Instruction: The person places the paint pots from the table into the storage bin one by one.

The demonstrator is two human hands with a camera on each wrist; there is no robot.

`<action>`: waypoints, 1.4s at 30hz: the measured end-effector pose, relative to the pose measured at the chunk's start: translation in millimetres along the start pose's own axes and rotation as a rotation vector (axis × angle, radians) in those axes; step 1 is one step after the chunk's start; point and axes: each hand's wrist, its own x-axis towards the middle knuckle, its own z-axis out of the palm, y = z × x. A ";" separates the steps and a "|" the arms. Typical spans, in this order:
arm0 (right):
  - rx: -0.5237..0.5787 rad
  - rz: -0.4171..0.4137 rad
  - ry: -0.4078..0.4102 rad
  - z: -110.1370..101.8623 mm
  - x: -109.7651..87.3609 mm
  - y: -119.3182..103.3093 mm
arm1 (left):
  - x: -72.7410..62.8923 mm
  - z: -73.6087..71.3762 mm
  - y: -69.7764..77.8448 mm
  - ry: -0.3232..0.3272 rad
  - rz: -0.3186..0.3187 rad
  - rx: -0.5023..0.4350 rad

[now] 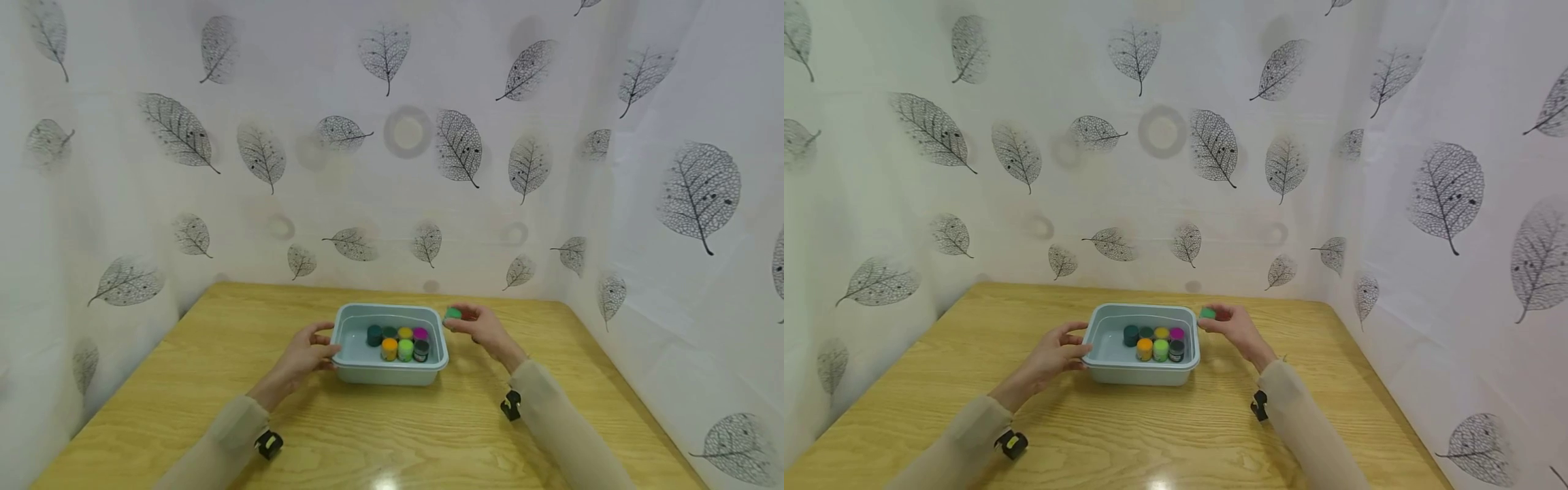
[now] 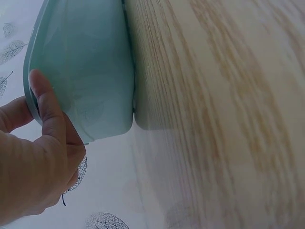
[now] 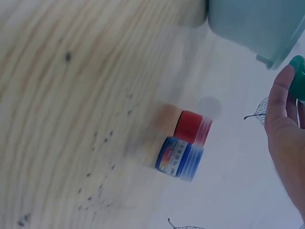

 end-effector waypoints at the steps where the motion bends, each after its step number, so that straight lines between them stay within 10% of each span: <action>1: 0.000 -0.004 0.012 1.6 -0.4 -2.4 | -0.2 -0.1 0.3 -0.001 0.000 -0.001; 42: -0.116 -0.084 -0.163 84.9 -9.3 -49.1 | -1.4 -0.8 0.9 -0.027 0.002 0.000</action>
